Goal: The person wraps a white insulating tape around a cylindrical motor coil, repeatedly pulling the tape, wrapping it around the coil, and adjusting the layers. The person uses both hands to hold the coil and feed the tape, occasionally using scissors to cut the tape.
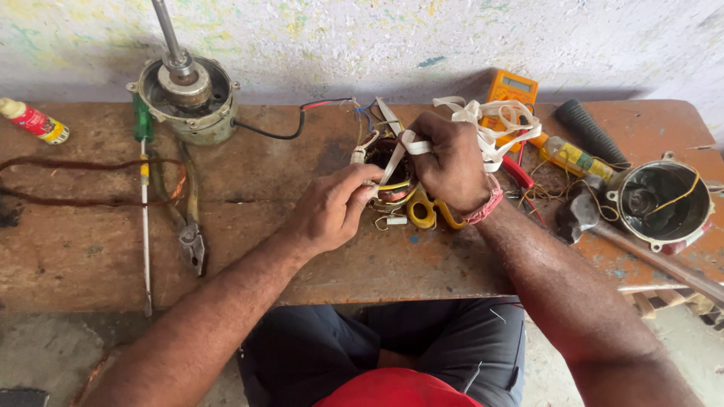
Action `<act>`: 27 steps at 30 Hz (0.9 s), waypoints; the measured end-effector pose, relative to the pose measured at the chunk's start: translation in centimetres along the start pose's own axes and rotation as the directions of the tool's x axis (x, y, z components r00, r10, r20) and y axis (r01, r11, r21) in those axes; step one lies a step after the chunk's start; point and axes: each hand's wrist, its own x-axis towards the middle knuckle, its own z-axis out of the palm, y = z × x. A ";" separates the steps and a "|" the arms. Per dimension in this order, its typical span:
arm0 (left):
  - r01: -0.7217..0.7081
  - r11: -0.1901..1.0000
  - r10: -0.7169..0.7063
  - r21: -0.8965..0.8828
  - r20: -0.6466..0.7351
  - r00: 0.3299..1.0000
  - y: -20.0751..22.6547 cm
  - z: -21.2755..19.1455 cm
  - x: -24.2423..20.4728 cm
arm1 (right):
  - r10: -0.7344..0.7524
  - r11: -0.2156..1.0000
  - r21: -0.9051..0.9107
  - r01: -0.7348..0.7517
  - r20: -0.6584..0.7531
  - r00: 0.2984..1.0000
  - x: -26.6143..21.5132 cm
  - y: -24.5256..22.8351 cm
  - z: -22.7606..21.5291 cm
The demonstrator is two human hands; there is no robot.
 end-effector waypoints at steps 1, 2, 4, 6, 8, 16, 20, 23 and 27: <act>0.006 1.000 -0.006 0.006 0.021 1.000 0.0 -0.2 -0.2 | -0.004 1.000 -0.002 0.004 -0.006 1.000 0.0 0.0 -0.1; 0.011 1.000 -0.012 0.013 0.041 0.999 0.0 -0.3 -0.3 | -0.008 1.000 -0.004 0.008 -0.012 1.000 0.1 0.1 -0.1; -0.074 0.996 0.073 0.047 0.038 0.997 -0.2 -0.3 -0.2 | -0.004 1.000 -0.014 0.004 -0.009 1.000 0.1 0.2 -0.2; -0.120 0.986 0.115 0.113 0.054 0.992 -0.3 -0.2 -0.3 | 0.000 1.000 -0.012 -0.001 -0.009 1.000 0.2 0.2 -0.1; -0.132 0.968 0.115 0.212 0.091 0.989 -0.5 -0.3 -0.4 | 0.005 1.000 0.002 -0.005 -0.018 1.000 0.2 0.3 0.1; -0.244 0.909 0.230 0.338 0.083 0.970 -0.5 -0.5 -0.4 | 0.065 0.997 0.039 -0.064 -0.034 0.997 0.1 0.5 0.2; -0.263 0.937 0.264 0.231 0.027 0.964 -0.3 -0.9 -0.7 | 0.087 0.994 0.075 -0.085 -0.019 0.996 -0.1 0.7 0.2; -0.226 0.934 0.205 0.277 0.104 0.973 -0.1 -0.8 -0.7 | 0.144 0.983 0.114 -0.143 -0.005 0.990 -0.1 0.8 0.2; -0.281 0.872 0.255 0.401 0.119 0.960 0.0 -0.6 -0.5 | 0.102 0.992 0.080 -0.100 -0.030 0.994 0.0 1.1 0.4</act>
